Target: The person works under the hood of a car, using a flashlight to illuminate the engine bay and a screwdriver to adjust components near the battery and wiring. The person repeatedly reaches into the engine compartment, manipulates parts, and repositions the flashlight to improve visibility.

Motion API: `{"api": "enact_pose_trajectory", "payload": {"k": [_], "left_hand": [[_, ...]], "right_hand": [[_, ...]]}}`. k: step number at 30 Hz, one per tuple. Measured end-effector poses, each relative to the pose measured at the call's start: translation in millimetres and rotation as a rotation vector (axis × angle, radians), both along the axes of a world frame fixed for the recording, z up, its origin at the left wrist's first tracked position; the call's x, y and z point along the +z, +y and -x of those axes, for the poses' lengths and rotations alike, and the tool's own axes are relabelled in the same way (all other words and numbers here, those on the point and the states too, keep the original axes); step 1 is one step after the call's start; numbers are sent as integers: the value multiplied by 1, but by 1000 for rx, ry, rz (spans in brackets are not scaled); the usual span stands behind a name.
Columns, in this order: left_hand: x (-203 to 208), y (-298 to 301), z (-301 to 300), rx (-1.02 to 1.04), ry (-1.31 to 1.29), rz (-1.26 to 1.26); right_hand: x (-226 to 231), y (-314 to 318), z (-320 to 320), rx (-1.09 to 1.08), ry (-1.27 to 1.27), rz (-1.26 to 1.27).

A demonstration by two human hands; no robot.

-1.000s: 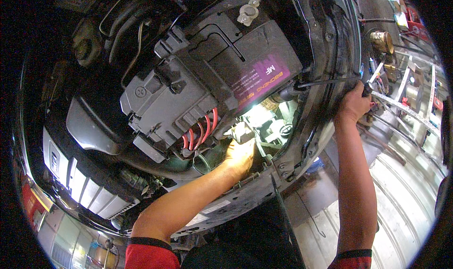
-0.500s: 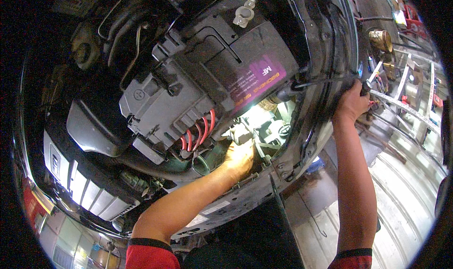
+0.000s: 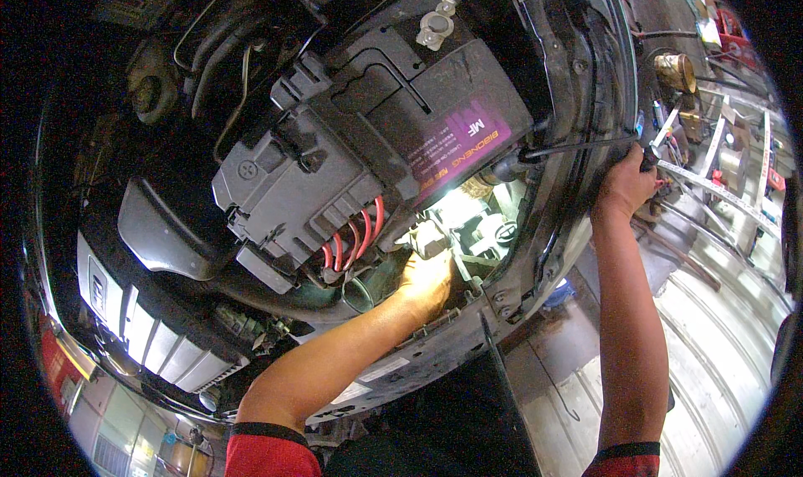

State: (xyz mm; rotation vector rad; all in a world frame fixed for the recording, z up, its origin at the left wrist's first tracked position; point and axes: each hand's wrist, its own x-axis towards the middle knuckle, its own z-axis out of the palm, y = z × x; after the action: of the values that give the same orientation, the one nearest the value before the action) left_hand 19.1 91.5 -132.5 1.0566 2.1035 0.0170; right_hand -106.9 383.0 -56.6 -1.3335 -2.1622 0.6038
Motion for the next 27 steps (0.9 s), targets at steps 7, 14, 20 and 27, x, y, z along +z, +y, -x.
{"api": "enact_pose_trajectory", "payload": {"k": [7,14,20,27], "left_hand": [[7,4,11,-17,-56,63],[7,5,7,154,-50,30],[21,6,21,149,-197,60],[-2,3,1,114,-16,7]], "right_hand": [[0,1,0,23,62,70],[4,-5,1,-4,9,-9],[4,-6,3,-30,-10,-36],[6,-8,2,-1,-7,-39]]}}
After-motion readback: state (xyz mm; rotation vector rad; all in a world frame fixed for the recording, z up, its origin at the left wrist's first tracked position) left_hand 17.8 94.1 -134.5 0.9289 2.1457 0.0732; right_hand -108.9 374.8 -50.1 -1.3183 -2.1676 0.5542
